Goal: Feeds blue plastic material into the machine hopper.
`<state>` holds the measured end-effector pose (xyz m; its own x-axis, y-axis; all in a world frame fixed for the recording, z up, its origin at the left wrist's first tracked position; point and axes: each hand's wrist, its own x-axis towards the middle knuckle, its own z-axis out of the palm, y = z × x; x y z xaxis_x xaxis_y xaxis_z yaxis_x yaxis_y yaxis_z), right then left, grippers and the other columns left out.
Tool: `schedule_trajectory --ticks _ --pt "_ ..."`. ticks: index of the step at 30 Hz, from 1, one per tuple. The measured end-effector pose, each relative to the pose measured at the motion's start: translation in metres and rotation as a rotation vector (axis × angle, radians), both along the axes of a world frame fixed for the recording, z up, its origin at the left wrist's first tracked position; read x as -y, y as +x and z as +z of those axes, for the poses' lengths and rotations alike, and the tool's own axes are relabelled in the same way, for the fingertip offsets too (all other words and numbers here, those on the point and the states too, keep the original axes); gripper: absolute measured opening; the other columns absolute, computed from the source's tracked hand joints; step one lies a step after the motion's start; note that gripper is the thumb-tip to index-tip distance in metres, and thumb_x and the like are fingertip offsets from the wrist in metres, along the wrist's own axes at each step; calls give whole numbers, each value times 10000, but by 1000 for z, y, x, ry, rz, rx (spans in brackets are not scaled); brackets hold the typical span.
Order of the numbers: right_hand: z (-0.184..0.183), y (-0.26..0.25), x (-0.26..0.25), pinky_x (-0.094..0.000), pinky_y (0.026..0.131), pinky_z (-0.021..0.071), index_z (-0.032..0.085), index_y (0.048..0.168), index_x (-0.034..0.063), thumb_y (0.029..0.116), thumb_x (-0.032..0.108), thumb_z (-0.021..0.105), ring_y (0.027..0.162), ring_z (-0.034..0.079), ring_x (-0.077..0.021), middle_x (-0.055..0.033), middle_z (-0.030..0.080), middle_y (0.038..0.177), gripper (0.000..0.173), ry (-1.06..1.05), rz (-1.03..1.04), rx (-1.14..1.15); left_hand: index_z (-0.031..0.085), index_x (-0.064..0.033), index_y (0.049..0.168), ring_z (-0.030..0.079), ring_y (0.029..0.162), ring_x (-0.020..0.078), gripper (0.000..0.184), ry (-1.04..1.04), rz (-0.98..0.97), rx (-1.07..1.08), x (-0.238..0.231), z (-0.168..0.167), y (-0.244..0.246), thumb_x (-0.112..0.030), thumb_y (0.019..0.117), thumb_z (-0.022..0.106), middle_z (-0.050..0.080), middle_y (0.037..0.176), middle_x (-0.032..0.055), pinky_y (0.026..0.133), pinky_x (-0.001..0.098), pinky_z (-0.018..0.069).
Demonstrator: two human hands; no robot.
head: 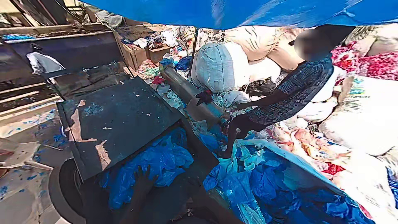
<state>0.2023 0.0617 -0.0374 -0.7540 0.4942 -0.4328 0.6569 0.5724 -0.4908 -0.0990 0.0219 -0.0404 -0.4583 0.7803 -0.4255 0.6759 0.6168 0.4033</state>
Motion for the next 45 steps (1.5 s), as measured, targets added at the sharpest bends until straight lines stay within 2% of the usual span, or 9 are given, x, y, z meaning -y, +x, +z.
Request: schedule_trajectory --ticks 15,20,23,25,27,31,35,42,45 --pt "11 -8 3 -726 1196 -7 360 1616 249 963 530 558 1591 108 -361 -84 213 1717 739 89 94 125 279 -325 1632 -47 1568 480 900 -35 6 4 9 -12 -2 -635 884 672 -39 1732 153 1098 822 189" --pt "131 -26 7 -654 1233 62 274 1640 160 1043 390 564 1591 99 -385 -132 127 1728 703 -51 171 361 315 -324 1621 -28 1568 484 880 -6 43 -42 7 -25 5 -612 879 691 -16 1731 162 1089 832 181" --pt "73 -5 -6 -668 1237 7 235 1652 260 1064 500 464 1604 16 -344 -77 61 1744 675 51 313 364 297 -299 1630 -50 1563 497 886 -17 54 -57 4 -20 14 -585 891 693 -32 1727 180 1088 845 141" --pt "-5 24 -20 -720 1193 -37 582 1461 107 982 496 573 1533 248 -456 -214 412 1603 617 131 257 -190 295 -293 1632 -47 1563 496 893 -14 71 -99 1 -23 20 -587 888 692 -34 1726 183 1083 851 137" --pt "62 0 -26 -597 1264 28 329 1622 233 1071 439 494 1608 50 -274 -17 147 1735 611 -68 262 356 317 -288 1625 -41 1563 498 869 7 89 -136 1 -24 29 -559 891 695 -22 1725 190 1079 855 121" --pt "39 21 -61 -628 1249 31 460 1551 87 1027 376 589 1579 180 -365 -149 327 1666 613 -402 133 -47 311 -270 1629 -25 1564 499 870 -30 126 -164 -2 -19 41 -517 897 711 -31 1723 198 1088 846 120" --pt "9 28 -86 -483 1184 377 562 1470 93 1051 359 562 1394 513 -290 -153 556 1490 496 -419 -6 -145 319 -308 1621 -3 1570 480 851 -42 169 -184 0 -27 44 -518 896 713 16 1732 158 1077 856 154" --pt "57 13 -171 -513 1106 454 735 1217 54 1022 285 564 1323 573 -348 -169 635 1388 348 289 -112 -685 441 -271 1567 105 1576 432 757 35 298 -254 17 -19 75 -455 889 724 156 1722 119 1070 858 165" --pt "71 3 -205 -616 1160 347 624 1389 53 979 357 592 1431 437 -441 -234 498 1520 511 496 -193 -520 433 -255 1570 127 1575 423 839 48 317 -234 33 -1 92 -396 826 796 161 1719 138 1091 825 197"
